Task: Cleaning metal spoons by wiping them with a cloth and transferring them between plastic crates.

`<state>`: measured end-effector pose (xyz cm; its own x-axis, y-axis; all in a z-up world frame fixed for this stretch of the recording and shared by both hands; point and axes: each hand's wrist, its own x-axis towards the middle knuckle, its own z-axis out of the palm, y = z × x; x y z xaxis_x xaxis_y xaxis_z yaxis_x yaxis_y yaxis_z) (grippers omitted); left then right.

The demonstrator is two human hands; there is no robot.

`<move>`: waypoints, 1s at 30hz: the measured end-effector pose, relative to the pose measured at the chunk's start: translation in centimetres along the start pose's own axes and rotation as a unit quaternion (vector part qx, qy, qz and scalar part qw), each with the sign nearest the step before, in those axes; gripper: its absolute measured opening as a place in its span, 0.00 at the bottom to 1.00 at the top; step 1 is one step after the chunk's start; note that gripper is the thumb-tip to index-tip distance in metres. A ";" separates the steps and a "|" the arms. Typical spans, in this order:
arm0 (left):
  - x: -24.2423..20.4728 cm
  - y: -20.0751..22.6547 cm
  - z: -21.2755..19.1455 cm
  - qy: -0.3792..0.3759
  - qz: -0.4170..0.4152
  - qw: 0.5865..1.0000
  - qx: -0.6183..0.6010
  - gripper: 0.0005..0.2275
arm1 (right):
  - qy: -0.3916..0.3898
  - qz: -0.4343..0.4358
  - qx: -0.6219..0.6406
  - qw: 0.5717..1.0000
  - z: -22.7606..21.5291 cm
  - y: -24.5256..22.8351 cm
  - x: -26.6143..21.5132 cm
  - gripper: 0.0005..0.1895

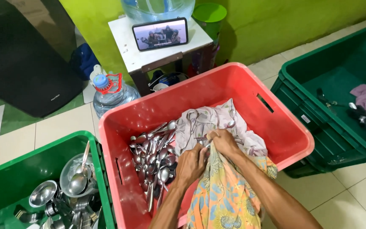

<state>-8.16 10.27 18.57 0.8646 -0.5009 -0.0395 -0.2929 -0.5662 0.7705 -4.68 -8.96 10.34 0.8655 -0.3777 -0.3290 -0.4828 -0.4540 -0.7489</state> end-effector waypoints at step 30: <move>1.1 -0.6 4.5 0.168 0.036 0.980 0.104 0.13 | -0.012 -0.076 0.220 0.973 -0.8 -4.3 -4.7 0.18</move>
<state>-8.89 7.10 15.17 0.9138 -0.3214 0.2484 -0.4051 -0.6764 0.6151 -6.78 -5.89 15.59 0.9276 -0.3123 -0.2048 -0.2503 -0.1127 -0.9616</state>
